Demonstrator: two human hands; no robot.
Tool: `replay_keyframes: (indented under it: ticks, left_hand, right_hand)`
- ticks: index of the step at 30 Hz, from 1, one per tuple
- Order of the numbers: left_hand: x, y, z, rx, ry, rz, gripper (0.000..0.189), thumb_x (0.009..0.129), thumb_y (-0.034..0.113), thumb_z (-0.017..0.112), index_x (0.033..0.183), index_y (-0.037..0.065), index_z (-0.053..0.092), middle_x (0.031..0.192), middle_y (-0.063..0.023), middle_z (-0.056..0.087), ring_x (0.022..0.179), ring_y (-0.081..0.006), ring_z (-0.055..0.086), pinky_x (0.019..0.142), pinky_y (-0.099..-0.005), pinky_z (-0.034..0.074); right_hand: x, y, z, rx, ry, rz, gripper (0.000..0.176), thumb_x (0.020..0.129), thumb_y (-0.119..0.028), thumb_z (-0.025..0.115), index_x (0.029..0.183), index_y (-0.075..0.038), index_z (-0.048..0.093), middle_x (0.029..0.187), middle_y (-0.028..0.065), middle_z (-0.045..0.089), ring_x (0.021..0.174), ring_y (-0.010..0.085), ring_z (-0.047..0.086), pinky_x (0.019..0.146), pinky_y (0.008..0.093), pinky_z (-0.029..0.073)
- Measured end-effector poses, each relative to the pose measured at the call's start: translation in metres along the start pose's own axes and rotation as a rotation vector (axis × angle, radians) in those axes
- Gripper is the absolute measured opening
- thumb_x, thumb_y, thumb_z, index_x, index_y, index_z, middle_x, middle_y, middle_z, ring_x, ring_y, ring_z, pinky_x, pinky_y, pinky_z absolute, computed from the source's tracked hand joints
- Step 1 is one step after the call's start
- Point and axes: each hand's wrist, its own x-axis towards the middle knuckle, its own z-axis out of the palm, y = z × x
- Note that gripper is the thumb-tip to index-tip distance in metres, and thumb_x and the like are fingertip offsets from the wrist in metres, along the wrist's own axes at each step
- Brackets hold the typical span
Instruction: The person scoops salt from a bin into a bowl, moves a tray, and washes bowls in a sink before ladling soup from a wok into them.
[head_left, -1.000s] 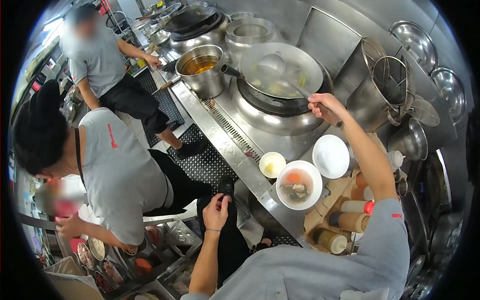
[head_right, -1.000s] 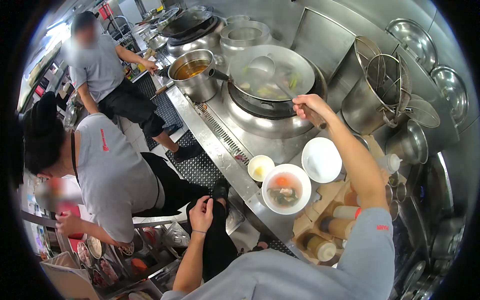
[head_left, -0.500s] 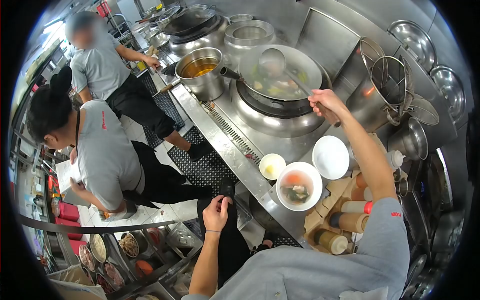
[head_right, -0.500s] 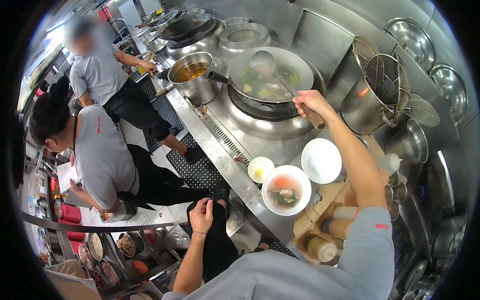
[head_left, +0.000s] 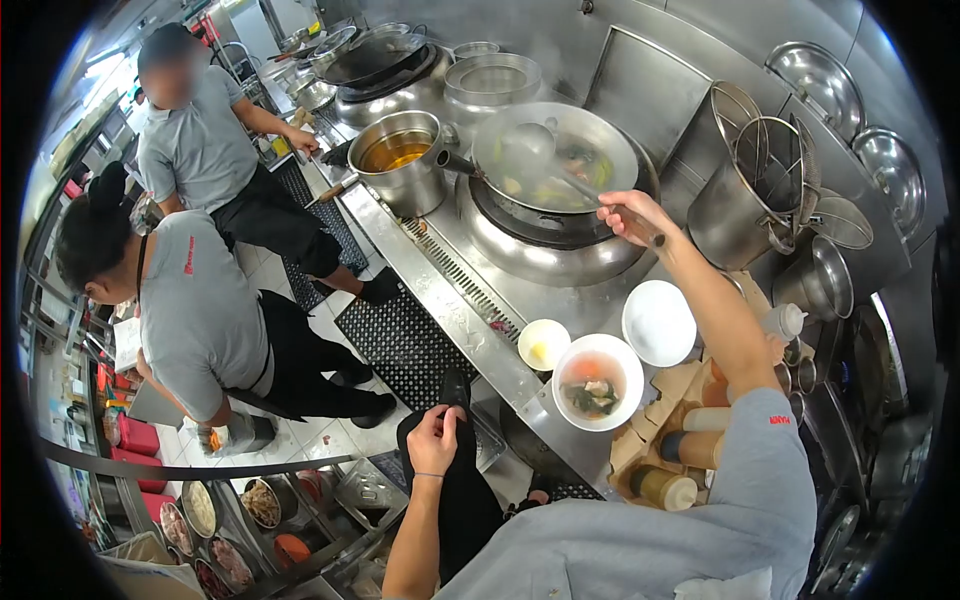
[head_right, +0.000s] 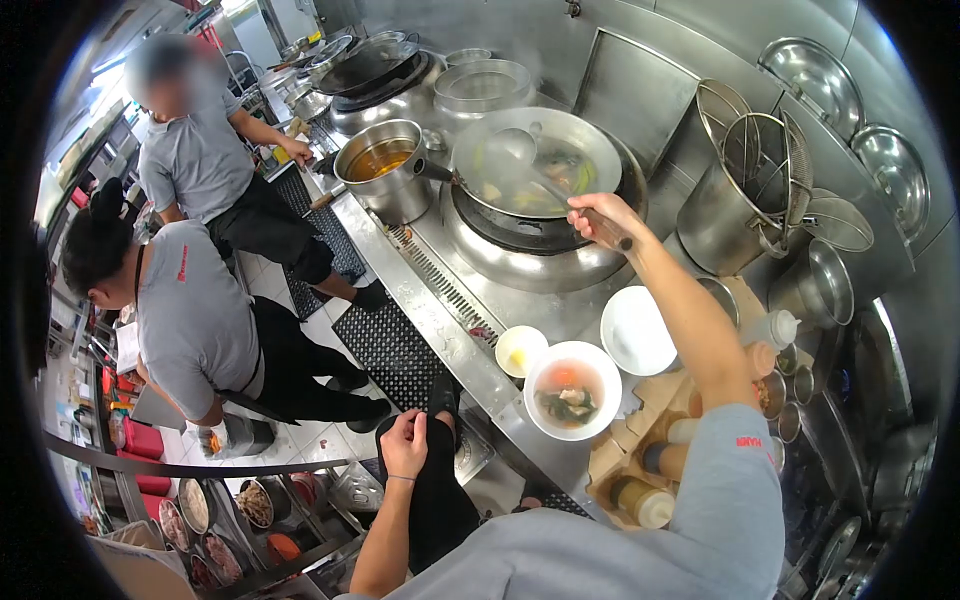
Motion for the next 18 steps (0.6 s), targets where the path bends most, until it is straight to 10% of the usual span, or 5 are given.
replay_keyframes:
  ticks: [18]
  left_hand:
    - [0.001, -0.006, 0.002, -0.013, 0.022, 0.015, 0.021, 0.088, 0.025, 0.067, 0.089, 0.003, 0.069, 0.062, -0.0111, 0.064, 0.052, -0.0200, 0.064, 0.051, -0.0302, 0.049]
  right_hand:
    - [-0.052, -0.052, 0.010, 0.388, -0.044, -0.015, 0.019, 0.088, -0.007, 0.060, 0.090, 0.006, 0.045, 0.079, 0.0086, 0.054, 0.053, 0.0048, 0.055, 0.043, 0.0132, 0.048]
